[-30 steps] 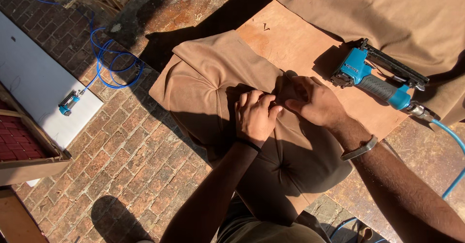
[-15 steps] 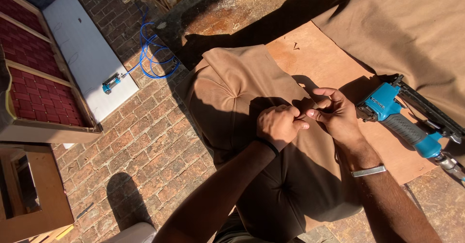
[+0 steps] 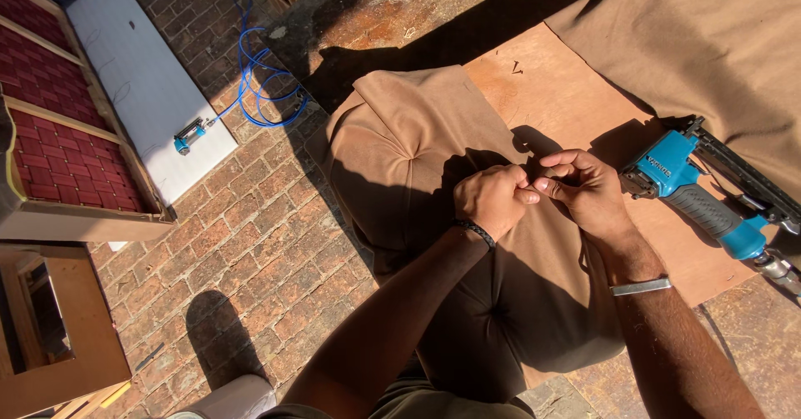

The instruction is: The person staples brown fabric over a foam cushion using a pneumatic staple gun, creating tufted indentations by pulling and securing the fabric at multiple points. The person smooths and adjusts the fabric between stapling actions to maintain tension and alignment.

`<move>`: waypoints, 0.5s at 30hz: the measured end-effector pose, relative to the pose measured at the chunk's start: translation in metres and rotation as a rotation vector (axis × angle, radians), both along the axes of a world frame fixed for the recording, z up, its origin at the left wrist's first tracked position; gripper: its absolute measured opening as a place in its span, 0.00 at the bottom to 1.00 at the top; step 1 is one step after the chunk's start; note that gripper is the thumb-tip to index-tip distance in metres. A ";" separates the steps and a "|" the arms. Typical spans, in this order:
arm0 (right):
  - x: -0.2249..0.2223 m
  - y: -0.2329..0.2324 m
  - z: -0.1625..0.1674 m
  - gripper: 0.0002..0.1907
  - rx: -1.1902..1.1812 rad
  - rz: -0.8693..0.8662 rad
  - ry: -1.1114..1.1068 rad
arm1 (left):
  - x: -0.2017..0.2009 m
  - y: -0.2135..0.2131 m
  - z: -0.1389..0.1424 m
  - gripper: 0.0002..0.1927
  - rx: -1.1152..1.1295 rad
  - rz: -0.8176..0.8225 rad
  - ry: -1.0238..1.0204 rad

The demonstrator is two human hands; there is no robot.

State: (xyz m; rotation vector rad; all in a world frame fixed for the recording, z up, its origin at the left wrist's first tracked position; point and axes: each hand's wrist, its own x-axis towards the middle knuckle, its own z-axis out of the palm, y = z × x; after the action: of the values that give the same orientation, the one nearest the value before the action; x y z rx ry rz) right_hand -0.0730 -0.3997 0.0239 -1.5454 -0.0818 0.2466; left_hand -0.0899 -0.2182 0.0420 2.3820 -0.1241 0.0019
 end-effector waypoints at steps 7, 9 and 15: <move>-0.002 -0.021 0.026 0.18 -0.269 0.088 0.255 | 0.008 -0.005 0.000 0.10 -0.101 0.008 0.159; 0.004 -0.021 0.024 0.18 -0.367 0.147 0.271 | 0.010 -0.004 -0.006 0.09 -0.148 -0.006 0.147; 0.001 -0.010 0.014 0.15 -0.393 0.024 0.167 | 0.018 -0.011 -0.031 0.05 -0.166 -0.053 0.101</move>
State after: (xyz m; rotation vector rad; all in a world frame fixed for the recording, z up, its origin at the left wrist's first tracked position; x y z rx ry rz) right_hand -0.0717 -0.4092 0.0380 -1.9079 0.0854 0.4294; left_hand -0.0722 -0.2296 0.0106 2.2074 -0.1334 -0.1280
